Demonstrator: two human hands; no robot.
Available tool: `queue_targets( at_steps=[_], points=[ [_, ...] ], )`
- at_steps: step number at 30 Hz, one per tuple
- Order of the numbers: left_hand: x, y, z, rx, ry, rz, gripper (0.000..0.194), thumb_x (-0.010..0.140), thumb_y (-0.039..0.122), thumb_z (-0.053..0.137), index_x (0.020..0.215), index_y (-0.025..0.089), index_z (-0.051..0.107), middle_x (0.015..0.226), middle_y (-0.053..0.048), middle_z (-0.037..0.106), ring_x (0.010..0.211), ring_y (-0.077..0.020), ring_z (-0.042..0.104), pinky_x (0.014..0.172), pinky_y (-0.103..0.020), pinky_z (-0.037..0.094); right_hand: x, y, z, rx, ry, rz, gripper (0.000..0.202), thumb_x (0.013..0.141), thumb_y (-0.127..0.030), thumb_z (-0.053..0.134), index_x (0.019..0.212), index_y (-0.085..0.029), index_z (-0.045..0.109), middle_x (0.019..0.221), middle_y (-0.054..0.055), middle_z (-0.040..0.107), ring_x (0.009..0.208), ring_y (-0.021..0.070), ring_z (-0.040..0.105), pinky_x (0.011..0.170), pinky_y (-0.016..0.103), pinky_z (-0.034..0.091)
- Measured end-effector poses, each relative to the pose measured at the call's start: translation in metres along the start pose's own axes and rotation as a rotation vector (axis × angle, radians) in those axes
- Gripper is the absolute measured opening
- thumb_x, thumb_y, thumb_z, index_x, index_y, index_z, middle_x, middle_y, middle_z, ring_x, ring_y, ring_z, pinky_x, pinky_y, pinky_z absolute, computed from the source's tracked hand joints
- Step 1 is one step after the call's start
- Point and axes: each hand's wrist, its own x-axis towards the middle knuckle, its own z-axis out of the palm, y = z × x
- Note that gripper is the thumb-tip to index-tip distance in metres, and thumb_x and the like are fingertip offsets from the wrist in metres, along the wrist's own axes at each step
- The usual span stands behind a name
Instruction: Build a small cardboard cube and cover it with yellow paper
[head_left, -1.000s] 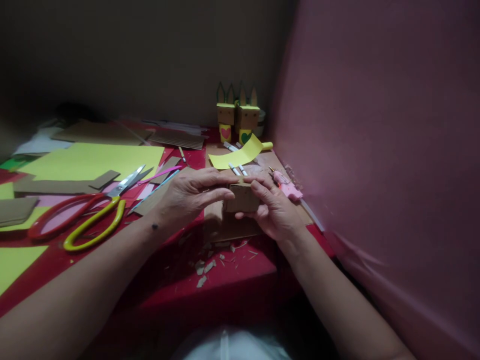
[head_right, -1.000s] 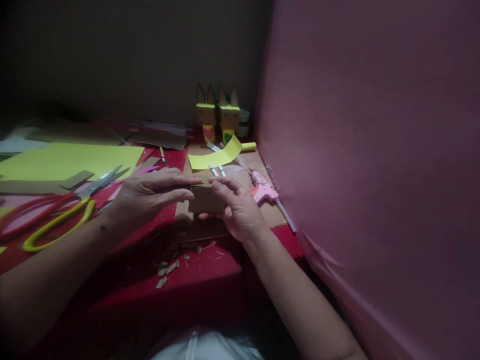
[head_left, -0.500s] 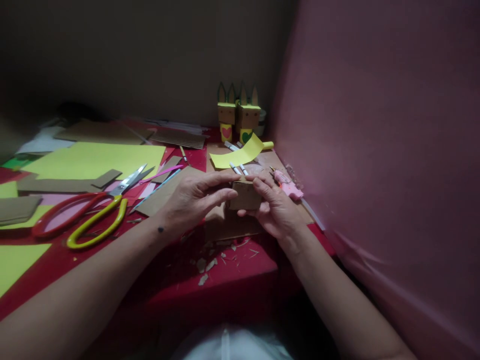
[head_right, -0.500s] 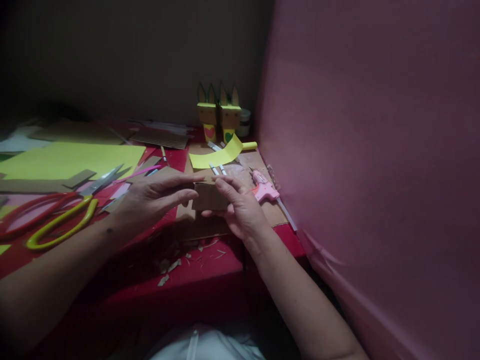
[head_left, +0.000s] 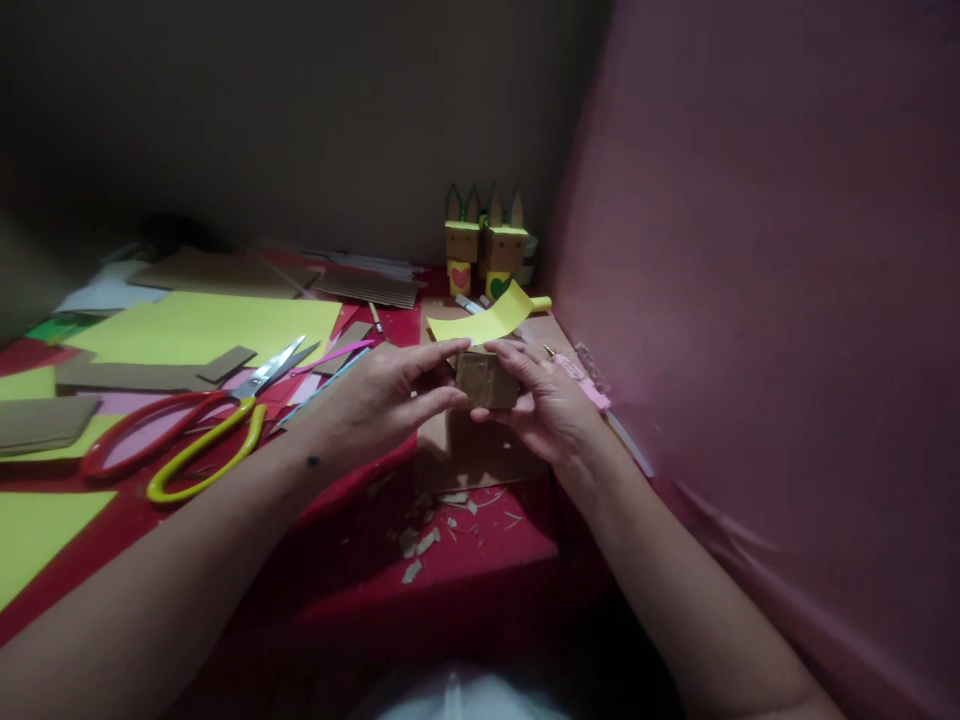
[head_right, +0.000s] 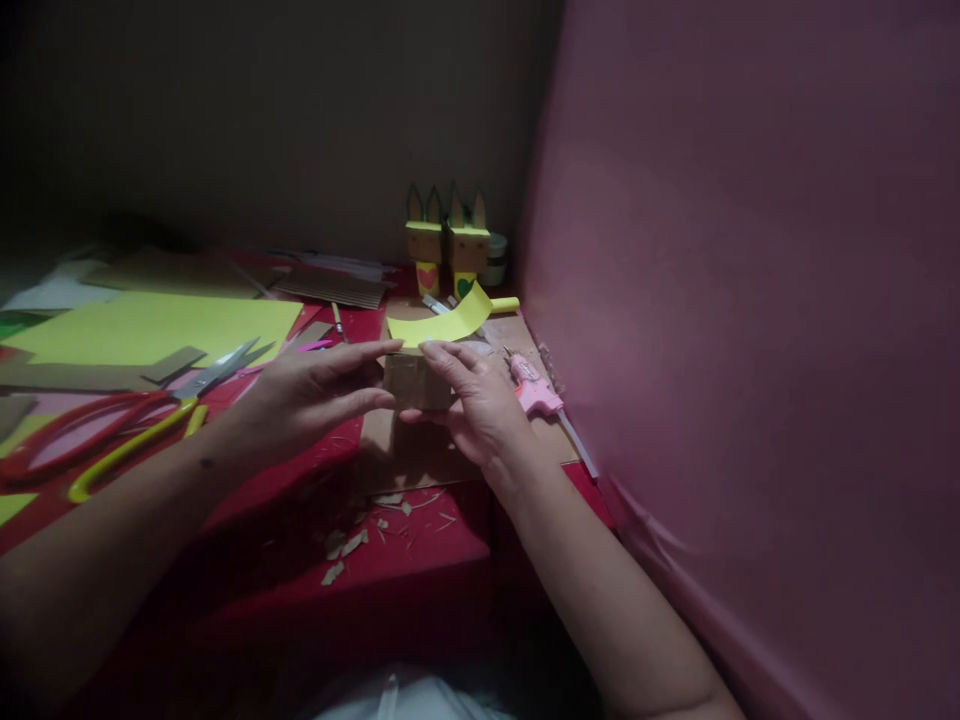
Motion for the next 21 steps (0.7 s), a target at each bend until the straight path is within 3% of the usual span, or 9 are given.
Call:
queue_targets(
  at_steps=[8,15,21],
  points=[
    [0.005,-0.001,-0.004,0.037,-0.050,0.005,0.042,0.091,0.030,0.064,0.132,0.022,0.070,0.087,-0.002,0.077,0.074,-0.0163,0.065,0.069,-0.028,0.049,0.013,0.006,0.000,0.001,-0.007,0.022,0.047,0.056,-0.043,0.097,0.091,-0.025,0.071,0.099,0.004,0.074,0.101,0.0300,0.068,0.059,0.034,0.060],
    [0.005,-0.007,-0.003,-0.127,-0.038,-0.128,0.048,0.087,0.033,0.069,0.133,0.020,0.070,0.091,-0.003,0.075,0.079,-0.0172,0.065,0.071,-0.028,0.051,0.010,0.005,-0.006,0.051,-0.086,0.041,0.049,0.065,-0.050,0.093,0.104,-0.026,0.075,0.112,0.008,0.075,0.106,0.0324,0.070,0.075,0.044,0.065],
    [0.009,-0.001,-0.009,-0.306,-0.014,-0.199,0.037,0.080,0.028,0.074,0.116,0.020,0.075,0.071,0.002,0.065,0.061,-0.0127,0.055,0.058,-0.025,0.048,0.006,0.003,-0.012,0.073,-0.220,0.032,0.050,0.063,-0.025,0.094,0.110,-0.033,0.078,0.119,0.002,0.074,0.110,0.0259,0.069,0.084,0.040,0.066]
  ],
)
